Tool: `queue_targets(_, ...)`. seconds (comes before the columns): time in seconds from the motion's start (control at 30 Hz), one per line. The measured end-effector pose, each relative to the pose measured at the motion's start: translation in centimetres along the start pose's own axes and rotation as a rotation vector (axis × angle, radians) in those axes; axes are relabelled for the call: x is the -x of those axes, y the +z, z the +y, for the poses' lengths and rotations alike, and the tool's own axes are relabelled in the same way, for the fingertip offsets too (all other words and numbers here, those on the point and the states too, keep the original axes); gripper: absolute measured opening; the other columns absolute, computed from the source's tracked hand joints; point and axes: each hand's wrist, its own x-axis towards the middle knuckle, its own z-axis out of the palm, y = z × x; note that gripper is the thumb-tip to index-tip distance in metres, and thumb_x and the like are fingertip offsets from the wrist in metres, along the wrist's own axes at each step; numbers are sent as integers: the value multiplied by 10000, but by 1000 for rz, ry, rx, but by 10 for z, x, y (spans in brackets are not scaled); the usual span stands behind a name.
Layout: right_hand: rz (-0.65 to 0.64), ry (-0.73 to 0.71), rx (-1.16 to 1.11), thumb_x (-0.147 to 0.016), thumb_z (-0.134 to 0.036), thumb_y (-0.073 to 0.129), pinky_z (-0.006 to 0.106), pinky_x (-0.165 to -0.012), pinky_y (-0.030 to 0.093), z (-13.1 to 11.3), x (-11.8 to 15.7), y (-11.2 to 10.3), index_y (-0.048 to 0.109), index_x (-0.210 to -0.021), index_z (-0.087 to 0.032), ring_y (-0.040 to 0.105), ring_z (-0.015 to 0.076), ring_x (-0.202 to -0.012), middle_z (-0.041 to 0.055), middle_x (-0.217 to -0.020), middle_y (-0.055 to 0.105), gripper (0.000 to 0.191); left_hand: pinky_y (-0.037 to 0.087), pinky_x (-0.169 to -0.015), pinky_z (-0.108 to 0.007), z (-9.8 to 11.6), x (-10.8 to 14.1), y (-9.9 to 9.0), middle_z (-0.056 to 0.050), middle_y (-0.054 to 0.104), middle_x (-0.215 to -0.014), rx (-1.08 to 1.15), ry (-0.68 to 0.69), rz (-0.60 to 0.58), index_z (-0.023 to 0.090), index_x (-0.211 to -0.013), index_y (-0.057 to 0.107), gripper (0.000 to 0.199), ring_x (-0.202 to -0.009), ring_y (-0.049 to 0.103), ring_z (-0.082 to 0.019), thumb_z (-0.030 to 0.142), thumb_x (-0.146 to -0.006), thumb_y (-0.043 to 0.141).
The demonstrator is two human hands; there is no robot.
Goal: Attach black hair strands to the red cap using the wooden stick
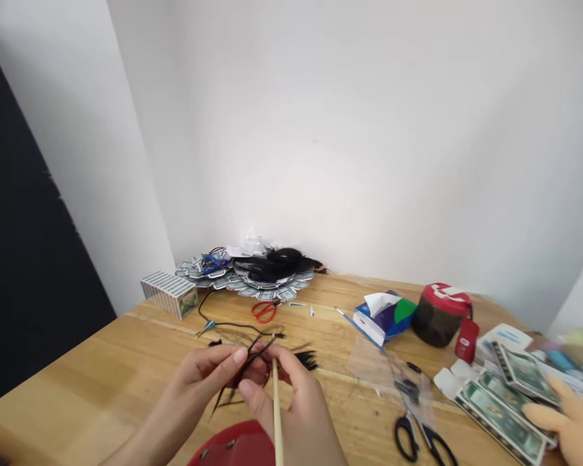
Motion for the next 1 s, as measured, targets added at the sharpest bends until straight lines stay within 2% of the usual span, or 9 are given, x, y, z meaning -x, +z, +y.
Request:
queue_targets(0.13, 56, -19, -70, -868, -469, 724, 380, -903, 557, -2, -6, -8, 723, -1038, -171, 708, 298, -1013, 105, -1043, 765, 344, 478, -664, -292, -6, -10, 12, -47, 646, -628, -98, 76, -35, 168, -639, 705, 550, -668, 591, -225, 686, -811, 630)
queue_targets(0.3, 65, -21, -128, -866, -474, 737, 339, -852, 536, 1, -9, -8, 714, -906, -176, 700, 259, -911, 66, -910, 750, 302, 452, -726, -282, -15, -6, 3, -55, 714, -793, -336, 140, -25, 202, -783, 723, 448, -818, 642, -258, 555, -955, 508)
queue_targets(0.4, 30, -13, -184, -863, -473, 744, 308, -790, 521, 4, -10, -8, 688, -846, -186, 679, 228, -841, 38, -846, 725, 292, 413, -646, -275, -14, -4, -4, -53, 686, -714, -493, 171, 19, 202, -719, 671, 450, -704, 623, -235, 513, -977, 473)
queue_targets(0.57, -28, 66, -314, -868, -446, 750, 308, -834, 492, 8, -10, -9, 693, -889, -194, 681, 226, -907, 47, -901, 758, 259, 346, -560, -264, -10, -9, -10, -12, 535, -577, -414, 184, 24, 201, -616, 546, 497, -555, 493, -179, 557, -955, 477)
queue_targets(0.67, -34, 132, -415, -846, -448, 765, 292, -784, 497, 8, -9, -9, 683, -914, -195, 675, 190, -816, 48, -914, 770, 274, 343, -570, -265, -8, -14, -13, -7, 505, -588, -371, 196, 28, 203, -603, 505, 525, -590, 474, -184, 628, -911, 491)
queue_targets(0.8, -59, 167, -518, -825, -475, 772, 286, -769, 484, 5, -7, -10, 592, -807, -214, 668, 192, -849, 37, -862, 756, 318, 340, -594, -268, -8, -15, -14, -13, 518, -616, -360, 212, 59, 201, -616, 506, 495, -629, 478, -194, 602, -905, 522)
queue_targets(0.9, -54, 141, -522, -782, -519, 800, 301, -769, 470, 5, -6, -7, 575, -830, -225, 670, 223, -915, 48, -917, 757, 373, 382, -630, -266, -8, -10, -11, -27, 589, -672, -356, 220, 29, 201, -671, 571, 442, -675, 538, -209, 538, -947, 498)
queue_targets(1.0, -4, 85, -520, -695, -490, 874, 327, -844, 476, 10, -8, -1, 571, -859, -244, 679, 229, -960, 31, -972, 755, 423, 411, -660, -261, -8, -3, -7, -39, 647, -742, -386, 225, -1, 213, -762, 641, 395, -719, 581, -220, 497, -982, 477)
